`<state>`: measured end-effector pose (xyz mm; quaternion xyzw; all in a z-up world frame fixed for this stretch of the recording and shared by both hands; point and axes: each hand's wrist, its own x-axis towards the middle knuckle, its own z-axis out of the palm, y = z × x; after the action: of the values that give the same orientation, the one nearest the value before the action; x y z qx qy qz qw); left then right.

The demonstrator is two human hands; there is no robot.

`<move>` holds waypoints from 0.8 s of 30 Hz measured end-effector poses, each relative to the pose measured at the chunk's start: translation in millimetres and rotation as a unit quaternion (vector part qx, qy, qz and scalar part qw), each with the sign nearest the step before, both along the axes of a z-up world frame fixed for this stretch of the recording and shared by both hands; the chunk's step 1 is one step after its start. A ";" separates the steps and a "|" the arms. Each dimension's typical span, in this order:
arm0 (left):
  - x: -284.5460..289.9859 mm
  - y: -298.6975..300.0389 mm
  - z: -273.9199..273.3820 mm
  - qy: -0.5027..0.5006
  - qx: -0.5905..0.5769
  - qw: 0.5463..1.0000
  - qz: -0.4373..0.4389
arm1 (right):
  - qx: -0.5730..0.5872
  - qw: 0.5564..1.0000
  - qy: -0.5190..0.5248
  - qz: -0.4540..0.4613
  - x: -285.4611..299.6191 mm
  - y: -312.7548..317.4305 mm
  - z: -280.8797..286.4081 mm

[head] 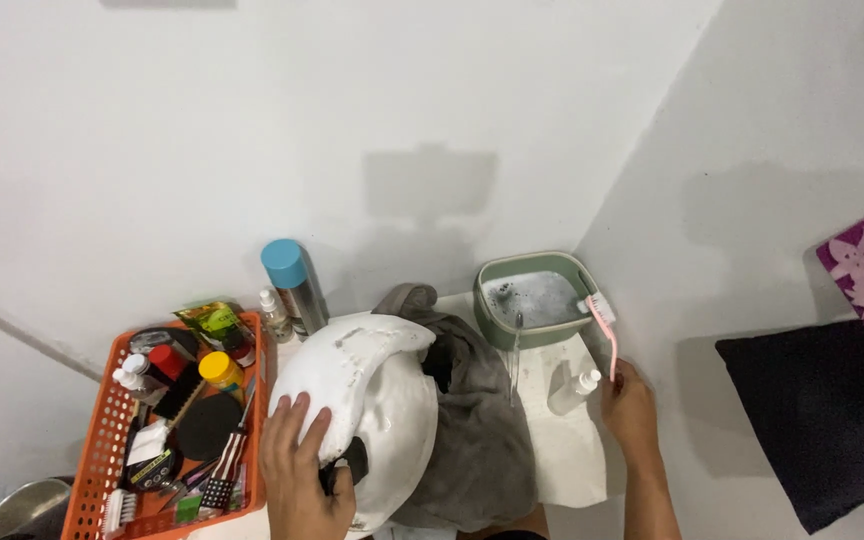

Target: The person scrubs a white helmet with a gray cloth and a pink brush. They repeatedly dip the cloth into a green basin of soapy water to clean the helmet's surface and interior.

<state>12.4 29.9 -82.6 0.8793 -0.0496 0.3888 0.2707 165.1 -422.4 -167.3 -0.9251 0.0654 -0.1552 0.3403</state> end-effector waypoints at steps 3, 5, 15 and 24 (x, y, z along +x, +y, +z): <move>-0.4 3.2 0.1 0.005 -0.010 1.000 -0.017 | 0.050 0.998 0.036 -0.030 2.7 9.8 37.4; -1.8 4.1 2.4 0.041 -0.010 0.998 -0.042 | 0.031 0.997 0.071 -0.021 -3.8 30.9 92.7; -12.2 3.3 33.4 0.118 0.012 0.989 -0.090 | -0.100 0.973 0.204 0.031 63.0 60.2 166.5; 4.5 28.1 -18.6 0.137 -0.115 0.978 -0.108 | -0.207 0.919 0.334 0.042 114.1 59.8 137.4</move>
<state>16.9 58.0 -101.2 0.8769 -0.0617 0.2359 0.4143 279.2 -362.7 -29.8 -0.9749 0.1024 0.1668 0.1064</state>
